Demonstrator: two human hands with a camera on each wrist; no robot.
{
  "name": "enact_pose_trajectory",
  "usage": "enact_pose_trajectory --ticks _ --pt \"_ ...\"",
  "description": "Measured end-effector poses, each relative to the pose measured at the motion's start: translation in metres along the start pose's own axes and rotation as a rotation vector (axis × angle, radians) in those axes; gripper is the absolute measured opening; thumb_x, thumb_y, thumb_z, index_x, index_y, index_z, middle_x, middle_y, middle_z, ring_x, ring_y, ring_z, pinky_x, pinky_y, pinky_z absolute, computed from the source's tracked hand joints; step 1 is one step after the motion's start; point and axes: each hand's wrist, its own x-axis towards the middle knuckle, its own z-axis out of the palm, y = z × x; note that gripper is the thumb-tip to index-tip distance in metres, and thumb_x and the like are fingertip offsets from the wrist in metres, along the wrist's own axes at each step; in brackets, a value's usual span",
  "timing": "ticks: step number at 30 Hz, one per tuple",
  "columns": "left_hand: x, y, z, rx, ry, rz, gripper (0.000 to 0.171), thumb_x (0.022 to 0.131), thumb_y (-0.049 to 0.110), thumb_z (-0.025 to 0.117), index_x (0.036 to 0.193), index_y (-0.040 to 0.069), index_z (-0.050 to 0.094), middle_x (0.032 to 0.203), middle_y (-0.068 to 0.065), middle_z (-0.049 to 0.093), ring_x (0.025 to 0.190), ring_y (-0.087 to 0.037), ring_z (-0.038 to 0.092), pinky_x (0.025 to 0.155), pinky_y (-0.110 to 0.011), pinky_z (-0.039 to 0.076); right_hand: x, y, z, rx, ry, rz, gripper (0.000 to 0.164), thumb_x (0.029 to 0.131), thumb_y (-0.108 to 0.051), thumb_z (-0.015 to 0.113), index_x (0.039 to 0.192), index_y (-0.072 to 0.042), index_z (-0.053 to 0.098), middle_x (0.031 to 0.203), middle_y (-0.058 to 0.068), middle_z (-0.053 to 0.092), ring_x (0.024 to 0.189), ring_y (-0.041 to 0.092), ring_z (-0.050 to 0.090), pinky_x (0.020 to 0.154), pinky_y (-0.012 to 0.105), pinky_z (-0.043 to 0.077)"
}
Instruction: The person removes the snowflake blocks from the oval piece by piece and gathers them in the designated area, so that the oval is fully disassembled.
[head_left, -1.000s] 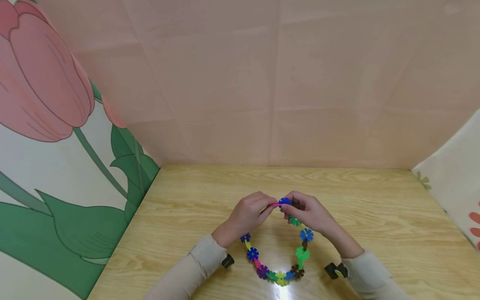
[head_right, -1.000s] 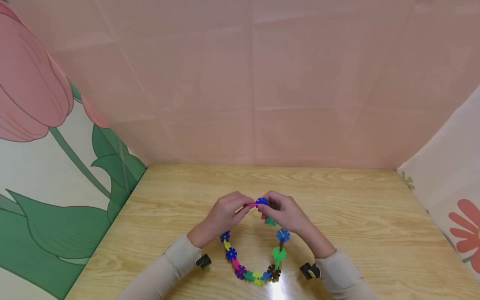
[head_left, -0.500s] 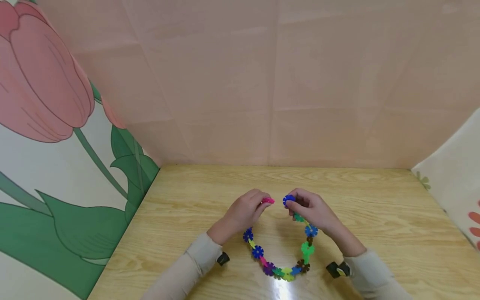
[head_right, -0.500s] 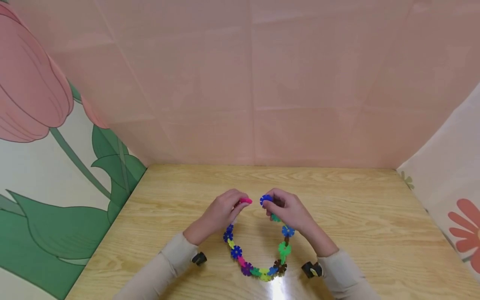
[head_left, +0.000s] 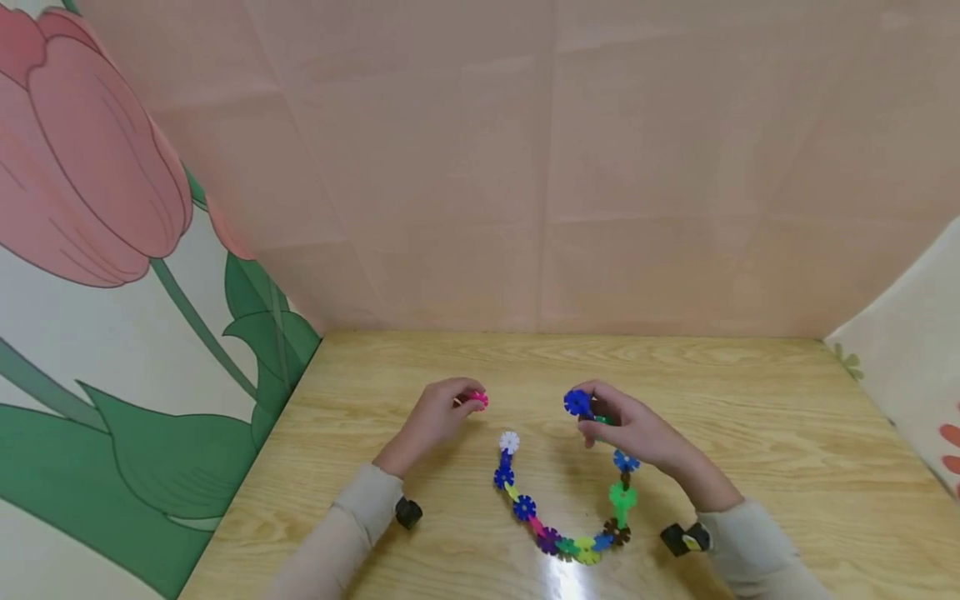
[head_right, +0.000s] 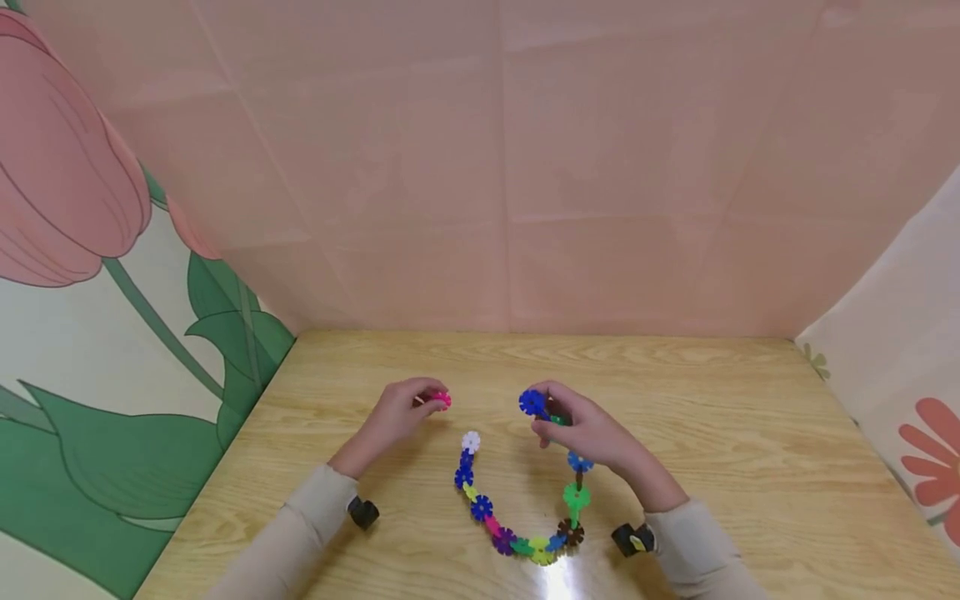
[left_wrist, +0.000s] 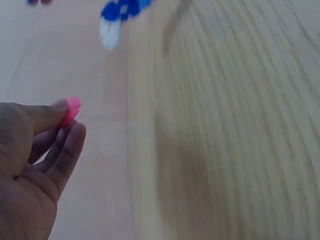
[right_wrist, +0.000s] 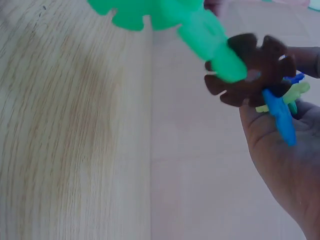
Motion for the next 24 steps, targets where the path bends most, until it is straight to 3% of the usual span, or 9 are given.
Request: enact_pose_trajectory --ticks 4,7,11,14,19,24 --pt "-0.003 -0.021 -0.006 -0.07 0.015 -0.134 0.016 0.099 0.019 0.068 0.114 0.013 0.071 0.093 0.008 0.071 0.086 -0.012 0.066 0.075 -0.029 0.055 -0.001 0.001 -0.003 0.0 -0.037 -0.006 0.036 0.105 -0.009 0.054 0.139 0.0 0.045 0.104 0.023 0.056 0.087 0.026 0.066 0.078 0.036 0.059" --pt "-0.004 -0.037 -0.011 -0.103 0.038 -0.191 0.017 0.096 0.017 0.071 0.113 0.012 0.071 0.092 0.006 0.07 0.083 -0.012 0.065 0.075 -0.032 0.056 -0.002 0.0 -0.004 -0.021 -0.035 0.023 0.041 0.106 -0.013 0.054 0.145 -0.005 0.045 0.109 0.02 0.059 0.087 0.028 0.066 0.079 0.037 0.059" --pt "-0.006 -0.059 -0.017 -0.088 0.049 -0.221 0.019 0.093 0.015 0.075 0.112 0.01 0.07 0.094 0.003 0.071 0.084 -0.011 0.065 0.077 -0.034 0.056 -0.002 0.001 -0.004 -0.036 -0.021 0.067 0.047 0.107 -0.018 0.054 0.152 -0.015 0.042 0.117 0.018 0.058 0.087 0.033 0.067 0.074 0.037 0.059" --pt "-0.008 -0.071 -0.023 -0.062 0.042 -0.252 0.019 0.093 0.013 0.075 0.112 0.01 0.071 0.099 0.0 0.071 0.087 -0.014 0.064 0.08 -0.034 0.056 -0.003 0.004 -0.005 -0.038 -0.015 0.078 0.05 0.106 -0.019 0.055 0.154 -0.017 0.04 0.116 0.018 0.059 0.085 0.036 0.067 0.071 0.037 0.058" --pt "-0.013 -0.086 -0.035 -0.029 0.038 -0.311 0.022 0.093 0.006 0.072 0.115 0.005 0.071 0.103 -0.005 0.07 0.091 -0.018 0.064 0.078 -0.035 0.055 -0.003 0.008 -0.004 -0.052 -0.032 0.061 0.054 0.106 -0.015 0.055 0.156 -0.012 0.036 0.103 0.02 0.064 0.085 0.032 0.066 0.075 0.039 0.058" --pt "-0.016 -0.095 -0.041 0.026 0.039 -0.341 0.022 0.094 0.004 0.071 0.116 0.003 0.07 0.1 -0.005 0.069 0.09 -0.018 0.062 0.078 -0.035 0.054 -0.003 0.011 -0.003 -0.06 -0.019 0.044 0.053 0.106 -0.016 0.055 0.154 -0.002 0.038 0.105 0.018 0.068 0.092 0.033 0.069 0.083 0.04 0.059"
